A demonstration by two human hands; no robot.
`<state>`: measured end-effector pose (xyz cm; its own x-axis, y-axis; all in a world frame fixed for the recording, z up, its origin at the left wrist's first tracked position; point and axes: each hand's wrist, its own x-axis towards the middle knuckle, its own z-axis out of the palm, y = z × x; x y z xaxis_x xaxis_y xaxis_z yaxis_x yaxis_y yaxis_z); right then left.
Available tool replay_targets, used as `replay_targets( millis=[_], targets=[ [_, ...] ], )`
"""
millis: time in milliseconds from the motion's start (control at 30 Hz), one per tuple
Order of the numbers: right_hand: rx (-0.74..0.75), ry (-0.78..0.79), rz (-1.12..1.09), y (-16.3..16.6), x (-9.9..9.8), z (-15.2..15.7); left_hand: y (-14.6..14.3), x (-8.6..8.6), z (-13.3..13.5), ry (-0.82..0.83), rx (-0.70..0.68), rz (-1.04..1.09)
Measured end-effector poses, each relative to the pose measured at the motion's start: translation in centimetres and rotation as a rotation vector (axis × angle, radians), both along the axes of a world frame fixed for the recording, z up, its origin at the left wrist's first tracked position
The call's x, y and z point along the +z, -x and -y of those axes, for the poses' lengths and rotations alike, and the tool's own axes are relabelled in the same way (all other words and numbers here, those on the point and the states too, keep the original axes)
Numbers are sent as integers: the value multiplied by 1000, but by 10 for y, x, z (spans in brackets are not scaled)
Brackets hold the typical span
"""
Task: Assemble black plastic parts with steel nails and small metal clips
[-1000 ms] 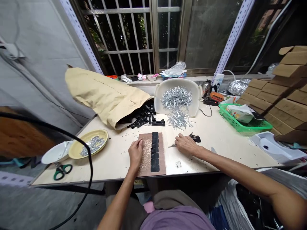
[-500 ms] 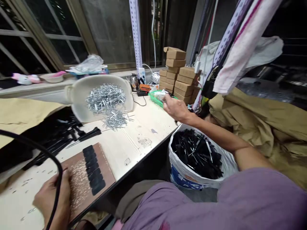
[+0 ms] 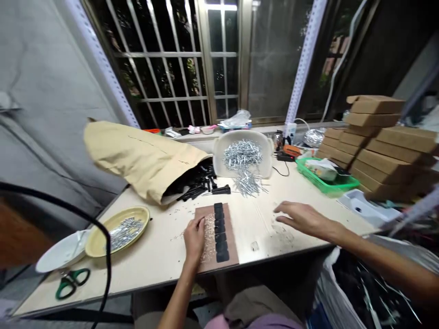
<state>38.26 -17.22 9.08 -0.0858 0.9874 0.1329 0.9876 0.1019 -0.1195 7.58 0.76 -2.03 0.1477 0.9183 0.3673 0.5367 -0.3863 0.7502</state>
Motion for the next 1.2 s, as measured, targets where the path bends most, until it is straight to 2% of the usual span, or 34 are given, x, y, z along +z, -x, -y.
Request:
replay_targets(
  millis=[67, 167, 233, 300, 400, 500, 567, 633, 733, 833, 900, 1067, 1200],
  targets=[
    [142, -80, -17, 31, -2, -67, 3, -2, 2, 19, 2, 34],
    [186, -170, 34, 67, -15, -163, 5, -3, 3, 26, -2, 86],
    [229, -180, 95, 84, -29, -215, 6, -4, 3, 34, 0, 111],
    [271, -173, 173, 96, -46, -254, 5, -4, 3, 53, 12, 123],
    [311, -141, 232, 106, -71, -287, 1, -3, 6, 80, 21, 140],
    [324, -101, 243, 109, -89, -302, 4, 1, 9, 99, 35, 160],
    [326, -82, 243, 109, -95, -306, 16, 5, 10, 94, 94, 163],
    [326, -73, 238, 108, -98, -306, 35, 7, 9, 69, 193, 113],
    [326, -73, 221, 105, -103, -299, 71, 7, 8, 63, 299, -69],
    [335, -68, 194, 101, -109, -289, 96, 5, 10, 90, 280, -221],
    [339, -74, 156, 98, -114, -285, 103, 3, 13, 102, 255, -283],
    [357, -92, 99, 94, -120, -284, 101, 2, 13, 134, 222, -403],
    [354, -86, 32, 92, -113, -284, 99, 1, 10, 154, 201, -547]
  ],
)
